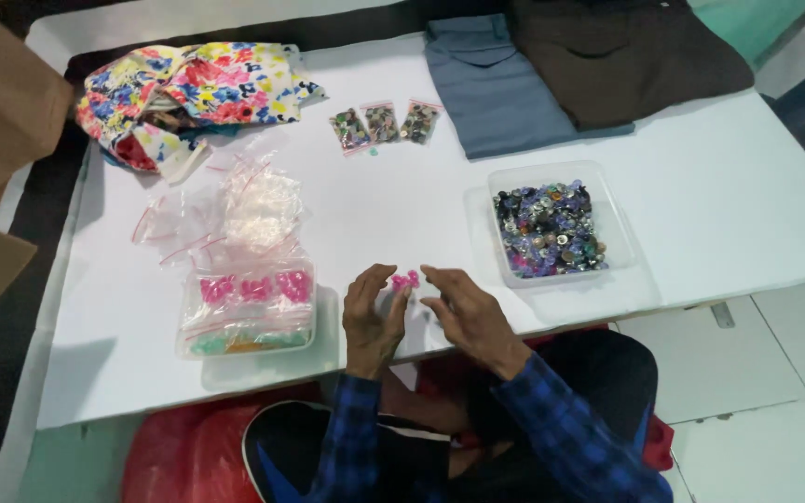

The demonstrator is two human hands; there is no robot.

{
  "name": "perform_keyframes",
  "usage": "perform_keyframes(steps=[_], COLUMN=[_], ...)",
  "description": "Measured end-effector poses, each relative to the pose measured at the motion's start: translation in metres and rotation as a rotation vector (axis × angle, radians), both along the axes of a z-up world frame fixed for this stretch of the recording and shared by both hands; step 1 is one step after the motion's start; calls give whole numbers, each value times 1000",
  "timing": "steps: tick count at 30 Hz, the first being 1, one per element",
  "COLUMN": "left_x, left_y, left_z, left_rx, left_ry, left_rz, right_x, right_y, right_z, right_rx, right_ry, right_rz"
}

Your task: Sorting small pink buttons from a mixed container and placing them into small plastic bags.

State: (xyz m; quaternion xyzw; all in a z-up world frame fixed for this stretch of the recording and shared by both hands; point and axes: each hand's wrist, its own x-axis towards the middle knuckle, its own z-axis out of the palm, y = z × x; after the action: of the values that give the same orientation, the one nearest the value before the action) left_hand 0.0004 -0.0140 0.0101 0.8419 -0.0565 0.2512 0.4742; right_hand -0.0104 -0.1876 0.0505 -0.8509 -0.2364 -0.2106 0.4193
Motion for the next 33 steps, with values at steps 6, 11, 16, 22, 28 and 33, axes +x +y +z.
perform_keyframes(steps=[6,11,16,22,28,33], left_x=[1,54,90,110,119,117], left_y=[-54,-103,-125,-135,-163,-185], left_z=[81,57,44,42,32,42], left_rx=[72,313,520,683,1136,1186], left_ry=[-215,-290,-156,-134,-316,-89], left_rz=[-230,-342,-395,-369,-312,-349], right_x=[-8,65,108,128,125,127], right_y=[-66,-138,-146,-164,-184,-191], right_z=[50,41,20,-7,-5,-36], right_rx=[42,-377,-682,-781,-648,-686], right_ry=[-152,15,164,25,251,257], right_rz=[-226,-242,-180,-136,10,-128])
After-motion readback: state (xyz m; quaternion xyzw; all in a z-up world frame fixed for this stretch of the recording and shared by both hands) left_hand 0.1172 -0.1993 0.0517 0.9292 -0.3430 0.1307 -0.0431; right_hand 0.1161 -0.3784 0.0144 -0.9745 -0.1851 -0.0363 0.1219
